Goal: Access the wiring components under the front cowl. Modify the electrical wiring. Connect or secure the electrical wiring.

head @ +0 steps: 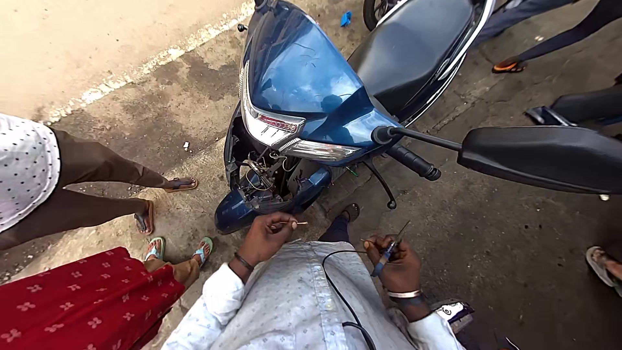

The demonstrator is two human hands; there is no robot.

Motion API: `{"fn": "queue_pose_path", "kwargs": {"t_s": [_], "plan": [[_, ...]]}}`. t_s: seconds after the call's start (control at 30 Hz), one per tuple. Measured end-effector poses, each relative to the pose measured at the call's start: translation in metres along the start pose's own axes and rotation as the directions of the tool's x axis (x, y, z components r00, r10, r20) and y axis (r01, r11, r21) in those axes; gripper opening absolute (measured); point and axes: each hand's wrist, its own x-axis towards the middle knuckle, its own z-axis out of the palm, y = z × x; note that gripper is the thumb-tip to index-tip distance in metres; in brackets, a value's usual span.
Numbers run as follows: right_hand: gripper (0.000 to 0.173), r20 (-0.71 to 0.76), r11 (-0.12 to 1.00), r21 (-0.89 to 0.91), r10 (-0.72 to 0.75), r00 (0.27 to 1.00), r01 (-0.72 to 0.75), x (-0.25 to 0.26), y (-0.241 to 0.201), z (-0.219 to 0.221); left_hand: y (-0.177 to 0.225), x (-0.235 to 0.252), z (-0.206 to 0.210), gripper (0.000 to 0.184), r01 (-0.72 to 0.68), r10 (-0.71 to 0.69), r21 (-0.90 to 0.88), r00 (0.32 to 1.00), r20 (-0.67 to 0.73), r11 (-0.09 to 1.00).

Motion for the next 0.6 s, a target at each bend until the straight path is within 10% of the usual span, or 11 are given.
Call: {"fn": "queue_pose_path", "kwargs": {"t_s": [0.23,0.43,0.6], "plan": [[0.041,-0.024,0.831,-0.543,0.125,0.992,-0.118,0.009,0.031,-0.027,0.0,0.002,0.01,0.014,0.07,-0.07,0.001,0.995,0.07,0.998],[0.028,0.265,0.967,-0.042,-0.232,0.936,0.252,0.01,-0.024,0.048,-0.002,-0.006,0.015,0.02,-0.051,0.031,0.136,0.988,0.149,0.989],[0.023,0.373,0.96,-0.083,-0.219,0.902,0.268,0.027,-0.034,0.07,-0.003,-0.008,0.01,0.021,-0.201,0.172,0.274,0.977,0.127,0.941]]}}
